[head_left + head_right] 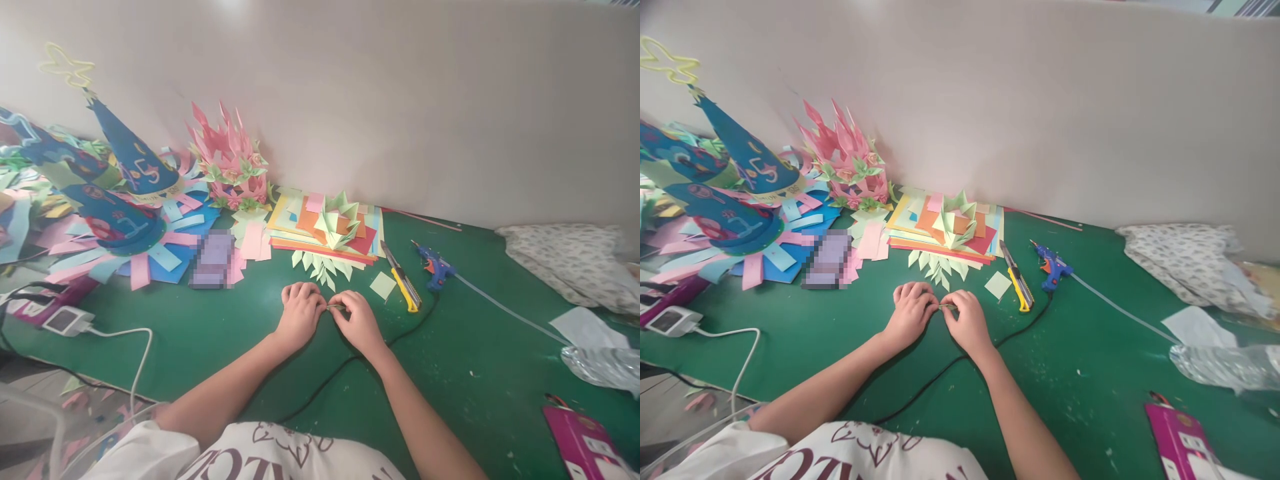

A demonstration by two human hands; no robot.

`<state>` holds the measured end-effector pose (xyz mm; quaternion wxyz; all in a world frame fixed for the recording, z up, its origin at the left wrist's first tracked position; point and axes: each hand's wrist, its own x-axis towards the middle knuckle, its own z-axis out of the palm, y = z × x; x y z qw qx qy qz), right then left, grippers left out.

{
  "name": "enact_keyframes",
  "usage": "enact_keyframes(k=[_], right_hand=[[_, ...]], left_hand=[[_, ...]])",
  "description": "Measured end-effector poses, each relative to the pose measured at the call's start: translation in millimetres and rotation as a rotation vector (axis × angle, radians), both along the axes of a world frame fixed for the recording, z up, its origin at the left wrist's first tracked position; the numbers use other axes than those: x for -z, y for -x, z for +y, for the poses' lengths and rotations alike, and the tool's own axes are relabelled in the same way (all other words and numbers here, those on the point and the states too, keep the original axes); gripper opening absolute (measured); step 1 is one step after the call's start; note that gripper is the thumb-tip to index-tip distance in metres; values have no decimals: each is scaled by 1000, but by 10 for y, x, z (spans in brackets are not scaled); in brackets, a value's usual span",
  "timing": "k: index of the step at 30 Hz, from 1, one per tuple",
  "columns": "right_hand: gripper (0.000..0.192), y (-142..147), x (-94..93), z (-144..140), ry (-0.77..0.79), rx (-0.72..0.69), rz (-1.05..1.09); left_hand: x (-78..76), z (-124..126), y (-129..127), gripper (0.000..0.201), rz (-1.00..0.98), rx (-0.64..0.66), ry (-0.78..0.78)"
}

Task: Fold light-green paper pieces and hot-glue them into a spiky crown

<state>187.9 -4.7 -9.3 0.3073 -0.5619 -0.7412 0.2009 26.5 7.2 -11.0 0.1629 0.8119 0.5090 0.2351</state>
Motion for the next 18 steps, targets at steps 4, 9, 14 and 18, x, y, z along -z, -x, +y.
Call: enact_keyframes(k=[4,9,14,18], right_hand=[[11,4,-34,-12,12,25,5],[12,14,-23,-35,60,58,89],[14,24,-10,-44,96,84,155],[15,37,-53,-45,95,42,118]], left_hand=[[-23,8,15,19,-81,-22,58],[-60,35,39,14,-252,-29,144],[-92,49,43,13,-278,38,169],[-107,49,33,14,-242,3,161]])
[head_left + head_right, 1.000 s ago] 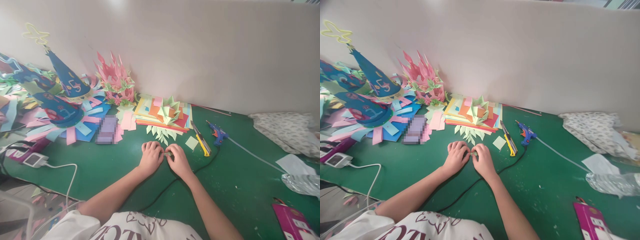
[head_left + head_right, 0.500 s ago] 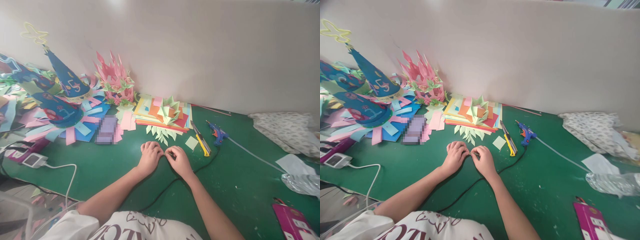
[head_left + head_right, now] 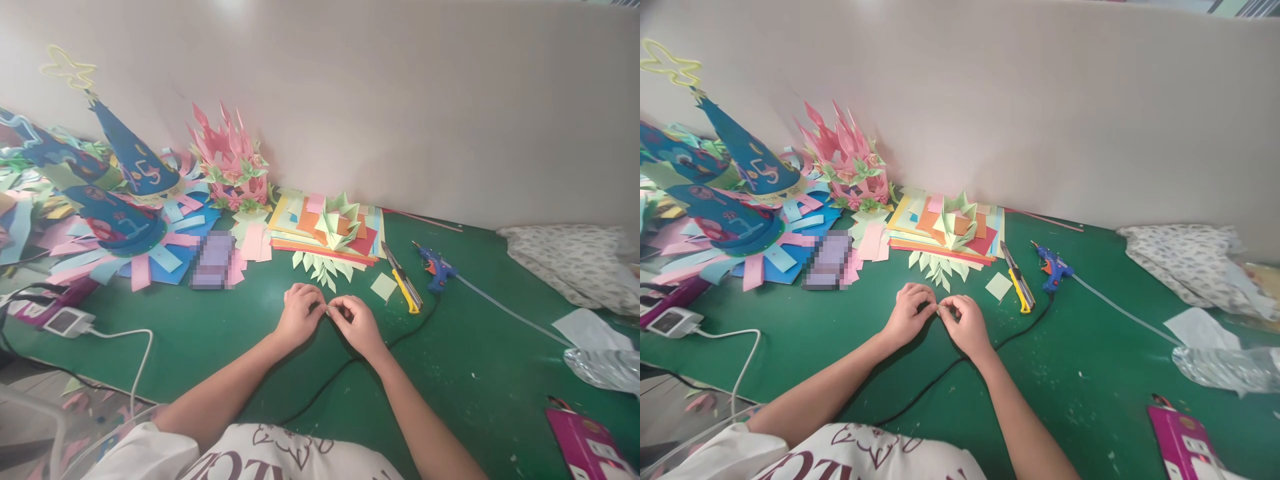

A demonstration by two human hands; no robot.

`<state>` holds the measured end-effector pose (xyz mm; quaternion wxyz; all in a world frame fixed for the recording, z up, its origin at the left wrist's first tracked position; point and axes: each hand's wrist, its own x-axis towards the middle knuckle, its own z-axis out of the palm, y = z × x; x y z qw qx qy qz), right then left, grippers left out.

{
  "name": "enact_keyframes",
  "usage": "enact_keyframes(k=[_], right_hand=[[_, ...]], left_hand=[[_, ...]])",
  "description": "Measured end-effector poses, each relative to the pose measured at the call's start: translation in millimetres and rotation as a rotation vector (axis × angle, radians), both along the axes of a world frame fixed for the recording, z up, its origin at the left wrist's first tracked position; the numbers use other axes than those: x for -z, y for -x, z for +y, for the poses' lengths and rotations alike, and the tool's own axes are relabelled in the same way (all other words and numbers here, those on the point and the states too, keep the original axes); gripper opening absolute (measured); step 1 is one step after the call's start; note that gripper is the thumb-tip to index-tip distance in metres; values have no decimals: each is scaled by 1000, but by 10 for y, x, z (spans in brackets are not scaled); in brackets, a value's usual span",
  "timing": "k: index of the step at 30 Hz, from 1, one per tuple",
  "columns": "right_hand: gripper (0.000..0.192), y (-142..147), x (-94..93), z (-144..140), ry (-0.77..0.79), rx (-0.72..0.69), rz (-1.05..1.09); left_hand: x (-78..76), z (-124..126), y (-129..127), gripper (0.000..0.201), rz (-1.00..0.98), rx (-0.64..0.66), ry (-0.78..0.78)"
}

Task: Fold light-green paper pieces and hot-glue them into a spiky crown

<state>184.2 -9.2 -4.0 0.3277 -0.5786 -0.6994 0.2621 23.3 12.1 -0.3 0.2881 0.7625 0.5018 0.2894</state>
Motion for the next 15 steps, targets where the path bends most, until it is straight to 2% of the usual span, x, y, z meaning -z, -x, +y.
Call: enact_keyframes(k=[7,11,15], right_hand=[[20,14,-13,4,-34,35,-11],[20,7,0,-1,60,62,56],[22,22,6,-16,150,94,219]], left_hand=[[16,5,-17,10,1,-13,14],[37,18,-17,9,-56,-38,79],[36,21,-14,9,-106,-45,112]])
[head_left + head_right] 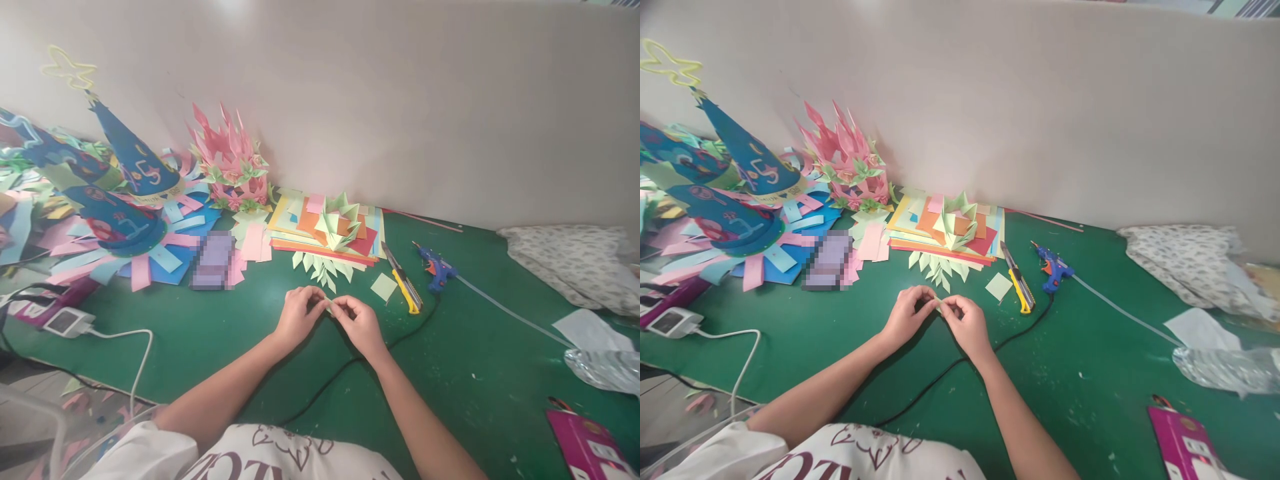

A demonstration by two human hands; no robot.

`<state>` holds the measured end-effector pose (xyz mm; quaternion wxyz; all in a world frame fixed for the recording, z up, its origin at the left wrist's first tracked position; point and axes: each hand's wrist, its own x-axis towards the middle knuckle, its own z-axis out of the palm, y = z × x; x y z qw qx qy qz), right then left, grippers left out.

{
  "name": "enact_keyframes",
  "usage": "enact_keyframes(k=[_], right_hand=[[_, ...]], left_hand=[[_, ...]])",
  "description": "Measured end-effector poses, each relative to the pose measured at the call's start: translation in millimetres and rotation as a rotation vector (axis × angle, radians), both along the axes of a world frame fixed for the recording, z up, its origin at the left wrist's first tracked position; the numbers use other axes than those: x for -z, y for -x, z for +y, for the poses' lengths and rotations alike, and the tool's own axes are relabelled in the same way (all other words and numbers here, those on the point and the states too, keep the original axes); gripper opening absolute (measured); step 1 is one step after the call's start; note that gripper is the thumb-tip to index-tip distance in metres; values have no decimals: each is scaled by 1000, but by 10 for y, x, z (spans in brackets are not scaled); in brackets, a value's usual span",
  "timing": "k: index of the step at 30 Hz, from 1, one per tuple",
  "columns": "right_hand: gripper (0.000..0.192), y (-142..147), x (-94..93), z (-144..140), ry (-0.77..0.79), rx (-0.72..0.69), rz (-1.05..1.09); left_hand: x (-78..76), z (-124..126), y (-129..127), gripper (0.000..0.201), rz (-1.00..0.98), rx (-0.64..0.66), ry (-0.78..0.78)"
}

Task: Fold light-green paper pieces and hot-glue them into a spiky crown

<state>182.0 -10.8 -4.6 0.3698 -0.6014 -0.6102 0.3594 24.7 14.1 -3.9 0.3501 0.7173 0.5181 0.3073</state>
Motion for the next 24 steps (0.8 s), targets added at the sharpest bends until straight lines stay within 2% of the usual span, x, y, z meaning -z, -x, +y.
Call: enact_keyframes(k=[3,6,14,24], right_hand=[[20,14,6,-10,37,30,123],[18,10,-6,-11,52,4,158],[22,-48,-48,15,15,-28,-23],[20,-2,3,-15,-27,45,-26]], left_hand=[[-10,-5,-2,14,45,43,-11],[-16,-10,-1,23,39,79,-2],[-13,-11,-3,25,53,100,-4],[-5,-4,-6,20,72,46,-27]])
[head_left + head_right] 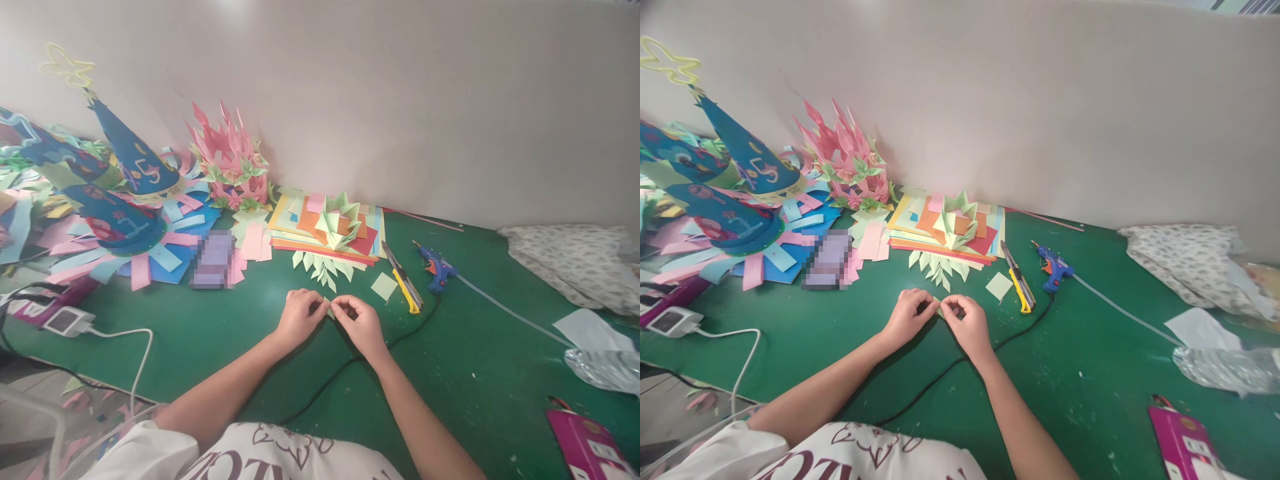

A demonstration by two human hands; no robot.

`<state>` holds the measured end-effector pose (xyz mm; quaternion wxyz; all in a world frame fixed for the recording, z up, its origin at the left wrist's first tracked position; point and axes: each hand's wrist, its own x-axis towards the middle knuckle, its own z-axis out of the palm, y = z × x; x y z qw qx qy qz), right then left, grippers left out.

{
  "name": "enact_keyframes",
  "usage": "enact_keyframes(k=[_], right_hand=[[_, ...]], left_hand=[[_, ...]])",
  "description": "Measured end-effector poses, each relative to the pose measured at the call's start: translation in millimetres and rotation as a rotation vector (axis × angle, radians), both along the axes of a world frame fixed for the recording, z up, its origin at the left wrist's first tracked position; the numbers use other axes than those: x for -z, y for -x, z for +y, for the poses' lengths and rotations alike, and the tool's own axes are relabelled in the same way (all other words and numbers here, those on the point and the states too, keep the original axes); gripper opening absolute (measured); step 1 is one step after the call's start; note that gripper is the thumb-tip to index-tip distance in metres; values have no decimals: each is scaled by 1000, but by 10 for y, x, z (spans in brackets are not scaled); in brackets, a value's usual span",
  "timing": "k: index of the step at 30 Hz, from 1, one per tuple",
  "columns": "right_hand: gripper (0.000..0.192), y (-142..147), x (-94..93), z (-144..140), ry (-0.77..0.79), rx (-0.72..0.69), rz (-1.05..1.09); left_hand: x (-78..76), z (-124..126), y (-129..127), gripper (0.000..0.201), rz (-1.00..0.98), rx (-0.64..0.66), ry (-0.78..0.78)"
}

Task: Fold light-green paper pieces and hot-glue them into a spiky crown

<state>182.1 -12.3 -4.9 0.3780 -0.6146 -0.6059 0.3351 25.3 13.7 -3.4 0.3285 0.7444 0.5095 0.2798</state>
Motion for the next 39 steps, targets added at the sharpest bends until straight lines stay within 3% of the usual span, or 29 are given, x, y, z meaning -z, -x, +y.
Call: enact_keyframes(k=[6,11,15,20,31,39], right_hand=[[11,32,-6,-22,-189,32,-130],[10,57,-9,-43,-434,-46,-335],[10,56,-4,-55,-533,-95,-455],[17,43,-15,-75,-565,-145,-568],[20,-33,-6,-72,-646,-239,-572],[22,-63,6,-67,-615,-282,-557]], left_hand=[[-18,-7,-9,19,-27,6,13],[-11,-4,-24,20,-25,-36,26],[0,9,-18,22,-13,-42,32],[-31,34,31,28,-57,12,88],[-41,73,99,31,-200,99,168],[-66,58,91,31,-146,92,158]])
